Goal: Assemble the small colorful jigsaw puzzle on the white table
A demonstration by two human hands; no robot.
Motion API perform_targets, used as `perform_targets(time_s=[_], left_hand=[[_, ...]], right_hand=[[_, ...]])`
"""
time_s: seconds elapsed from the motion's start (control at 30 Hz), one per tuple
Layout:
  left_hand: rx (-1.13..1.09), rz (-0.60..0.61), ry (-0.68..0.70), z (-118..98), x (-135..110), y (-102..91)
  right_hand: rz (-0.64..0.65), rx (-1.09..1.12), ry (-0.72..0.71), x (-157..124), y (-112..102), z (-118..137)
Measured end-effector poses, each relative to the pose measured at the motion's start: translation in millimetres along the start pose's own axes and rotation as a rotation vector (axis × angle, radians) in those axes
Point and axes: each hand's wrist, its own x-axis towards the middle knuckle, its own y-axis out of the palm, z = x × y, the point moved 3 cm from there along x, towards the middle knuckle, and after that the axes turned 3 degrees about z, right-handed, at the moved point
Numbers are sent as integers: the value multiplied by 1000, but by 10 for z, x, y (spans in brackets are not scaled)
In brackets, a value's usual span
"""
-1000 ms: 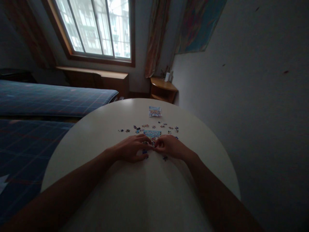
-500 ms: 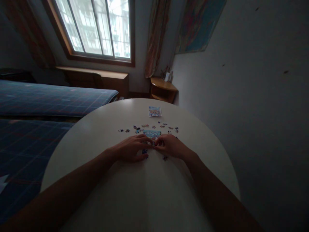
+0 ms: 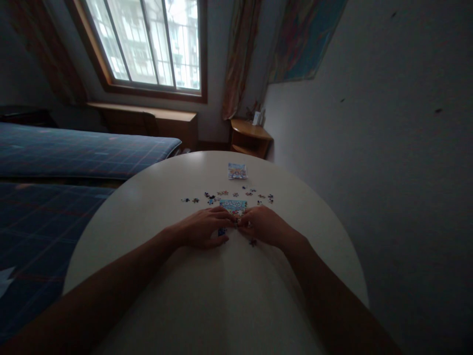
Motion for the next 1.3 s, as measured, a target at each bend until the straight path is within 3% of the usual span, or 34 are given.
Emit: perform_targets(time_s=[0.23, 0.53, 0.8, 1.1, 1.3], left_hand=[[15, -21, -11, -14, 26, 14], [102, -11, -38, -27, 74, 35], [101, -60, -78, -3, 167, 50], [57, -126, 9, 158, 7, 130], [97, -89, 9, 131, -1, 99]], right_hand=[[31, -175, -21, -13, -58, 117], [68, -246, 0, 23, -38, 152], [84, -188, 30, 11, -57, 164], [-13, -38, -11, 12, 22, 1], [-28, 4, -57, 21, 46, -39]])
